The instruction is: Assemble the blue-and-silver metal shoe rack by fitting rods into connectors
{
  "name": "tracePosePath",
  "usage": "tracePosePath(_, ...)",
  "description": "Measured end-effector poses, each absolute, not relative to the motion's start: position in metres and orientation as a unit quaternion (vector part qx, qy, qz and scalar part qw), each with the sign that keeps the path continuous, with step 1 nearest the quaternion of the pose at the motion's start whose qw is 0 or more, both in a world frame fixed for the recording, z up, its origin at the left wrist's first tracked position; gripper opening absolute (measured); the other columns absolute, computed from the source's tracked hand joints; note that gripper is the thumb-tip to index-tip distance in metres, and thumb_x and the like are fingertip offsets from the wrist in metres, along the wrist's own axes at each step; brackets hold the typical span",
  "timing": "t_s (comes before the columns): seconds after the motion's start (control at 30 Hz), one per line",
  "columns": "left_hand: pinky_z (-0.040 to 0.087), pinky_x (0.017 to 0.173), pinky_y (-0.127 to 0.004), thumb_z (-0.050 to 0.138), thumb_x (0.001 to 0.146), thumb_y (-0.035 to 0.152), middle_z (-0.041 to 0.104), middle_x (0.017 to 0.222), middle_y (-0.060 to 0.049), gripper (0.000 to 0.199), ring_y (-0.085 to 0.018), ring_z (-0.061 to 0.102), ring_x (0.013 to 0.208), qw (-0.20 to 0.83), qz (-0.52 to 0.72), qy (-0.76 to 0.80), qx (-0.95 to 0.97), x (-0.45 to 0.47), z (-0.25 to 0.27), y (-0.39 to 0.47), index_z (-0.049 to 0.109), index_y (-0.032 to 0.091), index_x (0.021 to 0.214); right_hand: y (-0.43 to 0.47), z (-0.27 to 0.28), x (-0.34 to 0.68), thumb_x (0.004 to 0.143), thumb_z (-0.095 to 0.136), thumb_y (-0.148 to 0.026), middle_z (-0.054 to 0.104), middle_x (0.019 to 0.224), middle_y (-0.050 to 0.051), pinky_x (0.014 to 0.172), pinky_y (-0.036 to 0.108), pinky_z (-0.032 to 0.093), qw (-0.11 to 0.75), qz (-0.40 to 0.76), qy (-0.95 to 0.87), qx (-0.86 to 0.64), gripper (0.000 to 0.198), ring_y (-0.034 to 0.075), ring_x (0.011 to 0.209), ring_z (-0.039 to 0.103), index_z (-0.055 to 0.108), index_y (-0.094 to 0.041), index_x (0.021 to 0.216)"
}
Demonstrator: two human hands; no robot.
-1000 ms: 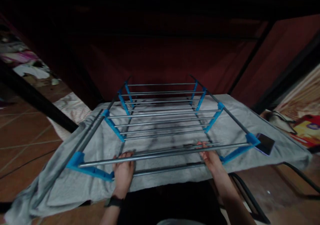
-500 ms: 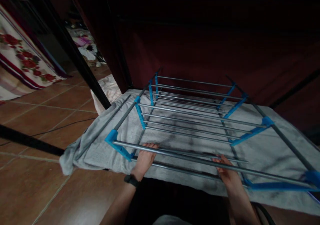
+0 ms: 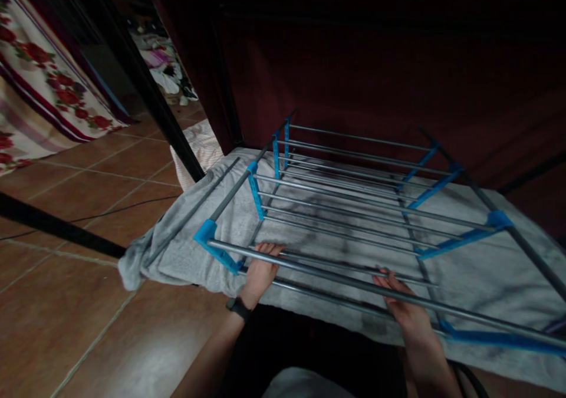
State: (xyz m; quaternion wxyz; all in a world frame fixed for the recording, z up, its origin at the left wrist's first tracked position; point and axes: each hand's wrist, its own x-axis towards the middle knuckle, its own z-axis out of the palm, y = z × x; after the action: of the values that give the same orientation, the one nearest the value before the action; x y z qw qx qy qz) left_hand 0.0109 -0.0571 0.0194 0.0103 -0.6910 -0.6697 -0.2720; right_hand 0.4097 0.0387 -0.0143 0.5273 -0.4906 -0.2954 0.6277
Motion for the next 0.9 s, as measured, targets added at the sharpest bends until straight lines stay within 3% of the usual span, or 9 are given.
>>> tracePosePath(0.23, 0.046, 0.097, -0.044, 0.048, 0.097, 0.03, 0.072, 0.099, -0.006, 0.019, -0.025, 0.065, 0.099, 0.006, -0.291, -0.664, -0.689, 0.008, 0.027, -0.06, 0.064, 0.023, 0.105, 0.035, 0.012, 0.392, 0.057, 0.084, -0.027, 0.075, 0.084, 0.004, 0.087, 0.041, 0.062, 0.554, 0.647, -0.134, -0.507, 0.02, 0.025, 0.088, 0.072, 0.071, -0.025, 0.073)
tracePosePath(0.6, 0.049, 0.085, -0.039, 0.04, 0.1, 0.04, 0.075, 0.099, -0.005, 0.031, -0.025, 0.068, 0.093, 0.068, -0.292, -0.568, -0.767, -0.011, 0.017, -0.046, 0.066, 0.025, 0.109, 0.028, 0.042, 0.393, 0.066, 0.082, -0.026, 0.075, 0.091, 0.0, 0.1, 0.038, 0.054, 0.628, 0.64, -0.182, -0.405, 0.019, 0.02, 0.1, 0.07, 0.069, -0.027, 0.08)
tracePosePath(0.9, 0.052, 0.081, -0.038, 0.044, 0.098, 0.037, 0.074, 0.103, -0.006, 0.03, -0.025, 0.068, 0.091, 0.051, -0.263, -0.573, -0.775, 0.007, 0.025, -0.037, 0.066, 0.028, 0.117, 0.029, 0.055, 0.382, 0.062, 0.085, -0.024, 0.075, 0.09, -0.001, 0.096, 0.041, 0.056, 0.636, 0.632, -0.176, -0.406, 0.024, 0.022, 0.096, 0.071, 0.067, -0.028, 0.078)
